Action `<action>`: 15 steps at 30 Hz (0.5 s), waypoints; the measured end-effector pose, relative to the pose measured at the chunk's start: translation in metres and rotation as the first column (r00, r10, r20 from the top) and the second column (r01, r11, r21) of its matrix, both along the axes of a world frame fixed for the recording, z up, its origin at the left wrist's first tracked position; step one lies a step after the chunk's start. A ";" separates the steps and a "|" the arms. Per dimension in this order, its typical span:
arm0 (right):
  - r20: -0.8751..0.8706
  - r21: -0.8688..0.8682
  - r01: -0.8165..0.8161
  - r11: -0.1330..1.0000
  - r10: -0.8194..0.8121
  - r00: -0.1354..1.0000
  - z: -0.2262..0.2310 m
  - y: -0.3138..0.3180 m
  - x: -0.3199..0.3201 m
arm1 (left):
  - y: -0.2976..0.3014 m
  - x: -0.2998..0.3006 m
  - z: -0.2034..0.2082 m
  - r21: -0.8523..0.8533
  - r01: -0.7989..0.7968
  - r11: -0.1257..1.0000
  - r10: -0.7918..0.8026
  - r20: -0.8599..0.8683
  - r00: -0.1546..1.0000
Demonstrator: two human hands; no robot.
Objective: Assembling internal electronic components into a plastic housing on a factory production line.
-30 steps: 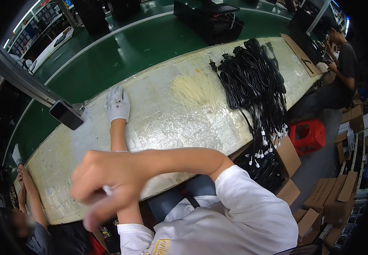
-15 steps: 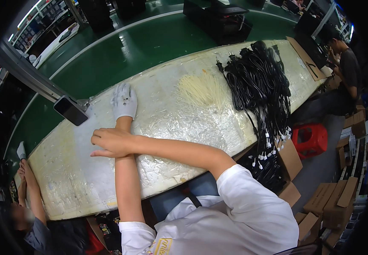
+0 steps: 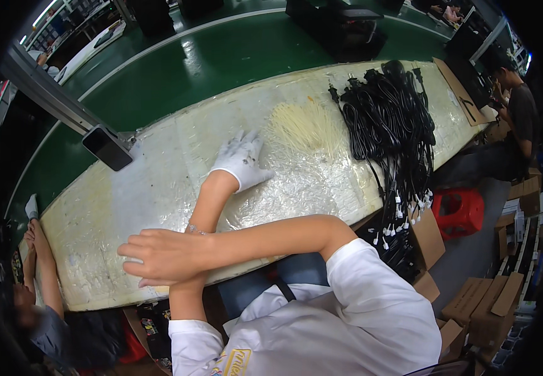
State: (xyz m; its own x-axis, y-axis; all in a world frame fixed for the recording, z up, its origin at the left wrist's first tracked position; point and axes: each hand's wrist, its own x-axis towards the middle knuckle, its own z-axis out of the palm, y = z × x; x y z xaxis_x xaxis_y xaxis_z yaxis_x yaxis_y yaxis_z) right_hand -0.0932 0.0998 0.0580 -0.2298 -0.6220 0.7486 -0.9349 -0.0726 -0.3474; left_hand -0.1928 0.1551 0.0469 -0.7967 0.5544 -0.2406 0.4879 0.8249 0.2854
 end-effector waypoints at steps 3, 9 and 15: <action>0.120 -0.018 -0.003 1.000 0.005 0.993 -0.015 0.000 -0.009 | 0.018 -0.005 -0.029 0.122 -0.027 0.992 0.043 -0.132 0.990; 0.797 -0.240 -0.281 0.929 0.354 0.489 -0.010 -0.009 -0.016 | 0.025 0.001 -0.036 0.229 -0.088 0.969 0.137 -0.207 0.969; 0.778 -0.486 -0.073 0.871 0.393 -0.489 -0.050 -0.007 -0.069 | 0.032 -0.011 -0.068 0.431 -0.010 0.902 0.125 -0.239 0.963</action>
State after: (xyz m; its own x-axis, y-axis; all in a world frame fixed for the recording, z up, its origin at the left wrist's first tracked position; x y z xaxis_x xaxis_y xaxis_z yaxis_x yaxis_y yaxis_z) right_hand -0.1619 0.0933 0.0084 -0.4929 -0.8525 -0.1742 0.7645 -0.3288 -0.5545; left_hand -0.2042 0.1870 -0.0215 -0.8375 0.5003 0.2200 0.5386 0.6875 0.4871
